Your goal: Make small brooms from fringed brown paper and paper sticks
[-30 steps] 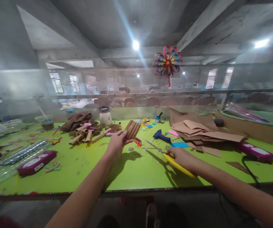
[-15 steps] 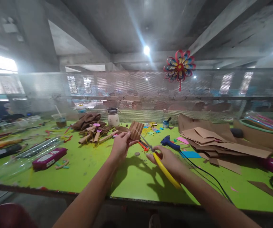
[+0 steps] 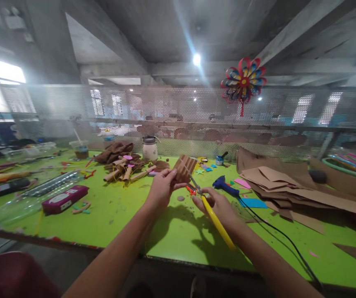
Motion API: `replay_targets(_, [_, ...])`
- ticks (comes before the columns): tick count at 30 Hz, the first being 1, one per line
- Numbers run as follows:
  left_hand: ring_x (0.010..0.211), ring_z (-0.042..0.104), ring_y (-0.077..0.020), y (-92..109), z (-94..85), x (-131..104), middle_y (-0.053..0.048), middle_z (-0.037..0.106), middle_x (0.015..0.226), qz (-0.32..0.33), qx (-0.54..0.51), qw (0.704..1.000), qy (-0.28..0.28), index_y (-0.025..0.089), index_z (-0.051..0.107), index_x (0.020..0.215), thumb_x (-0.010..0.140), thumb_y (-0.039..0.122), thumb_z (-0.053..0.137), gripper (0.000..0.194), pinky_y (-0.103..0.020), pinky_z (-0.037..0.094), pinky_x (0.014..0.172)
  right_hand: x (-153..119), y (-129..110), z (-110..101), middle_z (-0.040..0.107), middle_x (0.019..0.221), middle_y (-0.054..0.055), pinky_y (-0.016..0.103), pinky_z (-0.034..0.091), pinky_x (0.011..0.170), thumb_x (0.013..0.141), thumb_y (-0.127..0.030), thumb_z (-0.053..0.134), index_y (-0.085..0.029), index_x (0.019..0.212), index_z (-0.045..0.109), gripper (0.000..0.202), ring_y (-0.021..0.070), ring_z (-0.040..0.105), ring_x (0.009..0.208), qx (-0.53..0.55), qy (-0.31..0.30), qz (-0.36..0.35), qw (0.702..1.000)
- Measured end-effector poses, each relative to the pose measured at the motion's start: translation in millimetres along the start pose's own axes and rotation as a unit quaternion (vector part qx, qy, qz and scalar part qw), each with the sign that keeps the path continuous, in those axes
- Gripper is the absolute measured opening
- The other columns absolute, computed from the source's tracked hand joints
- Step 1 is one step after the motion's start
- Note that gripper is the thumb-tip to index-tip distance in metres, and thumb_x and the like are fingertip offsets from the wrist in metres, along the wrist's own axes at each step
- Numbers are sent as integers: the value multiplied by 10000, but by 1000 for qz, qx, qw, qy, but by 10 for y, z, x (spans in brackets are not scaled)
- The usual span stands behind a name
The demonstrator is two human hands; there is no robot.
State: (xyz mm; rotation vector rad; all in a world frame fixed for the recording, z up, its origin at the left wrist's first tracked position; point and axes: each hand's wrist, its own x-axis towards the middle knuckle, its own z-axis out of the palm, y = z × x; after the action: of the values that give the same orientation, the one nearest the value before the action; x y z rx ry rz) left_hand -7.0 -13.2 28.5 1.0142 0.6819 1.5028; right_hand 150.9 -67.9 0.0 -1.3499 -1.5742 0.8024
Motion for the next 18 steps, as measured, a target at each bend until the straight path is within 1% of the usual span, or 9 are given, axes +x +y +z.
replay_targets(2, [576, 631, -141, 4, 5, -2, -53, 597, 648, -1, -1, 1000, 0, 101, 493, 707, 821, 147, 509, 124, -298, 584, 565, -3, 4, 22, 573, 640, 6, 205, 306, 392, 678, -618, 566, -165, 979, 549, 544, 86, 435, 435, 3, 10, 0, 1000])
replay_targets(5, [570, 623, -135, 10, 11, -5, -41, 581, 627, -2, -3, 1000, 2, 97, 497, 701, 823, 140, 504, 129, -311, 589, 578, -4, 13, 38, 551, 609, -5, 200, 296, 384, 660, -631, 570, -162, 965, 557, 559, 85, 430, 428, 5, 14, -6, 1000])
replay_targets(14, [519, 623, -128, -6, -4, 4, -16, 564, 611, -6, 2, 1000, 5, 106, 502, 721, 811, 155, 528, 107, -291, 583, 561, -29, 36, 45, 501, 531, -25, 191, 248, 359, 669, -605, 572, -159, 957, 578, 531, 75, 374, 382, -1, 36, -4, 999])
replay_targets(18, [538, 636, -139, 20, -1, -11, -32, 590, 637, -15, 6, 1000, 7, 117, 488, 706, 805, 165, 536, 121, -292, 578, 564, -17, 73, 55, 470, 515, -36, 192, 236, 354, 653, -621, 578, -156, 930, 580, 541, 75, 366, 380, 6, 40, -4, 999])
